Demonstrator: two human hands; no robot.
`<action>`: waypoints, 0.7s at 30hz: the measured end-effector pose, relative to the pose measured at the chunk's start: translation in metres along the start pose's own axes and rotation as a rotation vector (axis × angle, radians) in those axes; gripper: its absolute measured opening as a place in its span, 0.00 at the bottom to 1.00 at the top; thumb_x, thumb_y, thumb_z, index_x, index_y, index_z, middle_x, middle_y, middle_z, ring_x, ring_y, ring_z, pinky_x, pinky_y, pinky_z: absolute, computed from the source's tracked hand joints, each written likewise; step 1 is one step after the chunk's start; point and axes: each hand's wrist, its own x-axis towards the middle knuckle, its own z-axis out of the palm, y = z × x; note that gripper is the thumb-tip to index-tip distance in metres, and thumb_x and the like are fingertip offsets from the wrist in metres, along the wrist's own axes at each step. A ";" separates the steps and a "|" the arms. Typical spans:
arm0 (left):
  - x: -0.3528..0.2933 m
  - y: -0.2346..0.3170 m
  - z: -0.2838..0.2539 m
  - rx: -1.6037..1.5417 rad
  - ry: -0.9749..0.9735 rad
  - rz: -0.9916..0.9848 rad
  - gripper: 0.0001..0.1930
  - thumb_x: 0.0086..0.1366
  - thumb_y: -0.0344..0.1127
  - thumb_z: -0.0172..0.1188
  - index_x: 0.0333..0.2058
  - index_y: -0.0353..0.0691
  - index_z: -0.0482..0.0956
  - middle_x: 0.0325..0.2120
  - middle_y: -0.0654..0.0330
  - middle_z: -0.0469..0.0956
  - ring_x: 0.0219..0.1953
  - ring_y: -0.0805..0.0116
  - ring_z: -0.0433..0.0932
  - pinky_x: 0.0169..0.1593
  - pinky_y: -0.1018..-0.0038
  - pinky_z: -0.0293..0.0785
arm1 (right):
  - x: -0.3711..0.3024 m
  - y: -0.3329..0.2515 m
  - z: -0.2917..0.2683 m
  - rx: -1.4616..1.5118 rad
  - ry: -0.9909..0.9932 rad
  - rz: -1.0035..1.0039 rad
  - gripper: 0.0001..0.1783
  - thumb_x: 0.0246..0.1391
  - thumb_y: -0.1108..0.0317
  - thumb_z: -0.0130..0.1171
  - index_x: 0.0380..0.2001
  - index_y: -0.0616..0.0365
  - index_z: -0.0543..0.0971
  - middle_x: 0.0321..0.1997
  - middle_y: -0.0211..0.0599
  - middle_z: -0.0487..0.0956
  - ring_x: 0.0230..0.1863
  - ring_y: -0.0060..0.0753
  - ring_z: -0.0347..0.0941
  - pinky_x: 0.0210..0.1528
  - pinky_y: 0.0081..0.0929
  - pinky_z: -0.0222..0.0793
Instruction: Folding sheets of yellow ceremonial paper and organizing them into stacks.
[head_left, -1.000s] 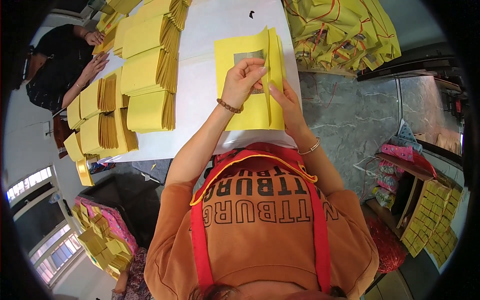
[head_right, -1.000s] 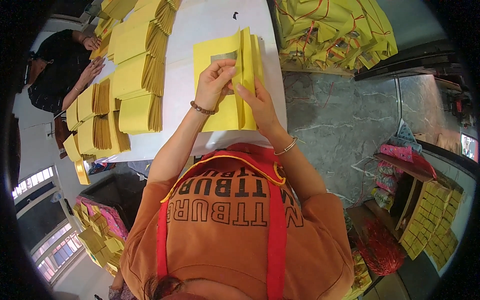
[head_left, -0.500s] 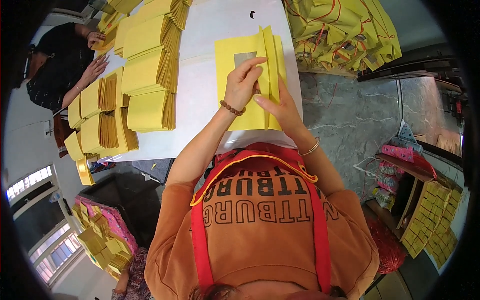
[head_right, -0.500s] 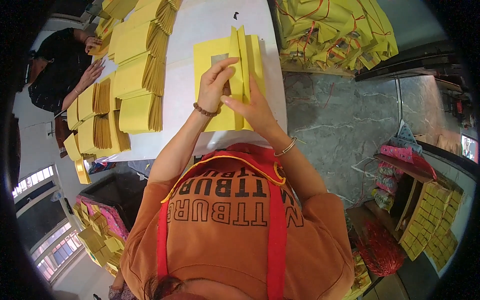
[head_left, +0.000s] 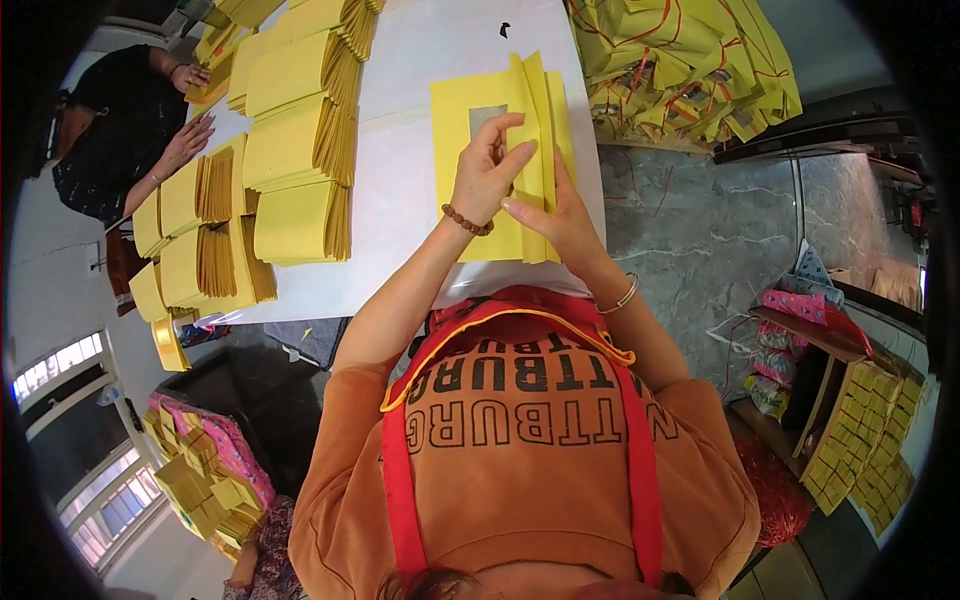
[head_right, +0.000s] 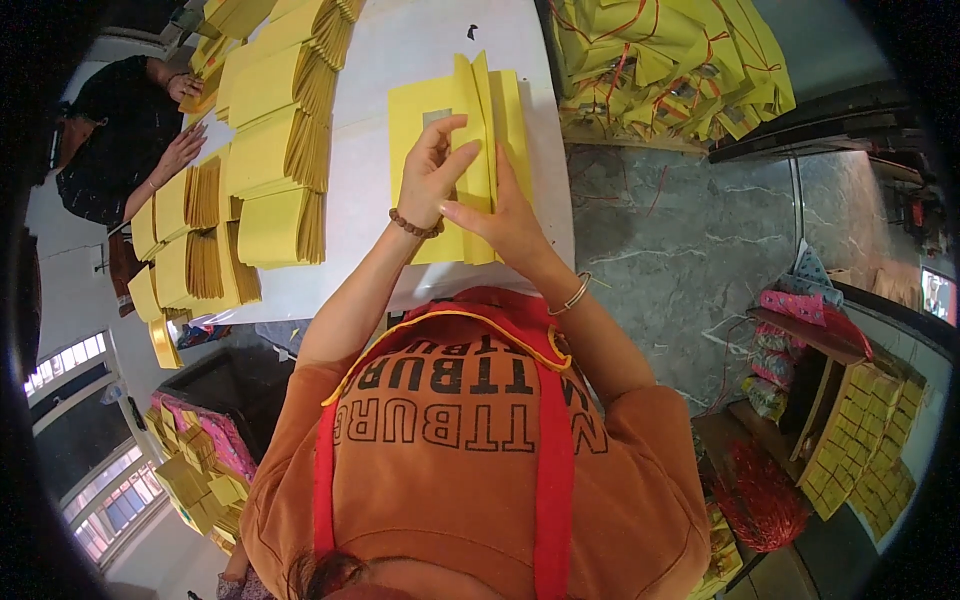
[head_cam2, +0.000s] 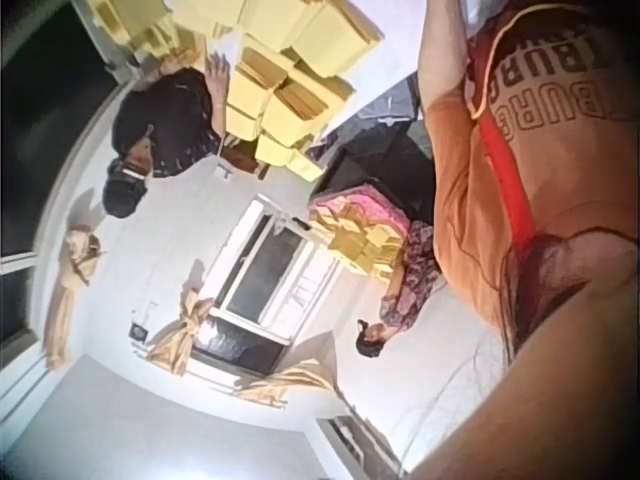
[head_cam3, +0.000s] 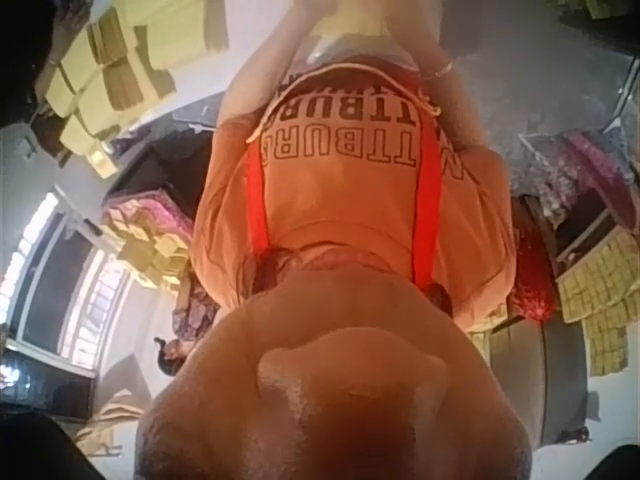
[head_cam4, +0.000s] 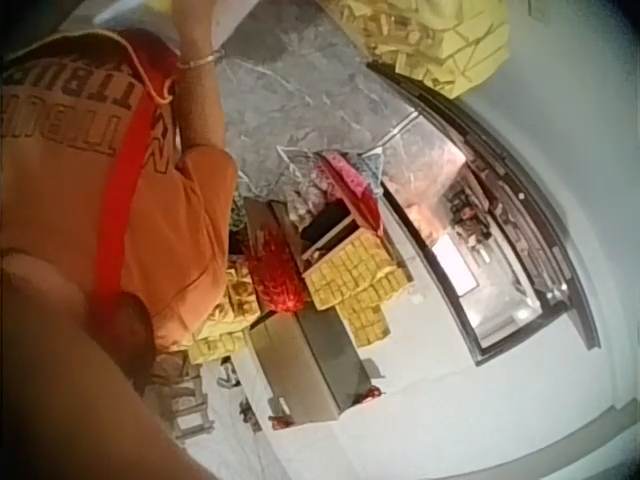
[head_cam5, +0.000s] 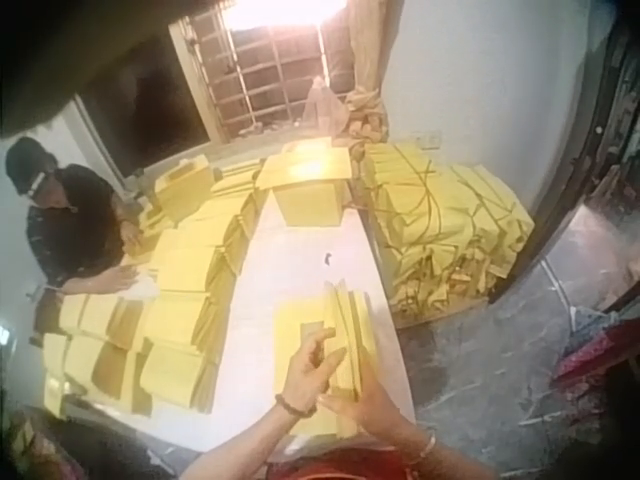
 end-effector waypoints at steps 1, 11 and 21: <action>-0.001 0.000 0.002 -0.043 0.051 0.077 0.20 0.55 0.32 0.62 0.47 0.37 0.70 0.19 0.73 0.59 0.22 0.83 0.57 0.24 0.83 0.55 | 0.000 -0.002 0.001 0.096 -0.012 0.028 0.50 0.44 0.64 0.62 0.63 0.65 0.44 0.60 0.46 0.58 0.61 0.34 0.56 0.60 0.28 0.56; -0.005 0.012 0.002 0.355 0.008 0.103 0.21 0.56 0.29 0.60 0.50 0.35 0.71 0.31 0.67 0.70 0.29 0.81 0.63 0.32 0.83 0.61 | 0.000 0.003 0.001 -0.217 -0.045 0.019 0.56 0.43 0.62 0.64 0.63 0.70 0.36 0.64 0.51 0.50 0.66 0.40 0.48 0.63 0.31 0.51; -0.002 0.001 -0.004 0.191 0.007 0.098 0.24 0.52 0.40 0.66 0.48 0.38 0.74 0.24 0.66 0.66 0.21 0.79 0.60 0.24 0.81 0.59 | -0.001 0.004 0.001 -0.100 -0.008 0.066 0.56 0.42 0.64 0.64 0.63 0.68 0.36 0.63 0.50 0.51 0.65 0.38 0.50 0.62 0.30 0.53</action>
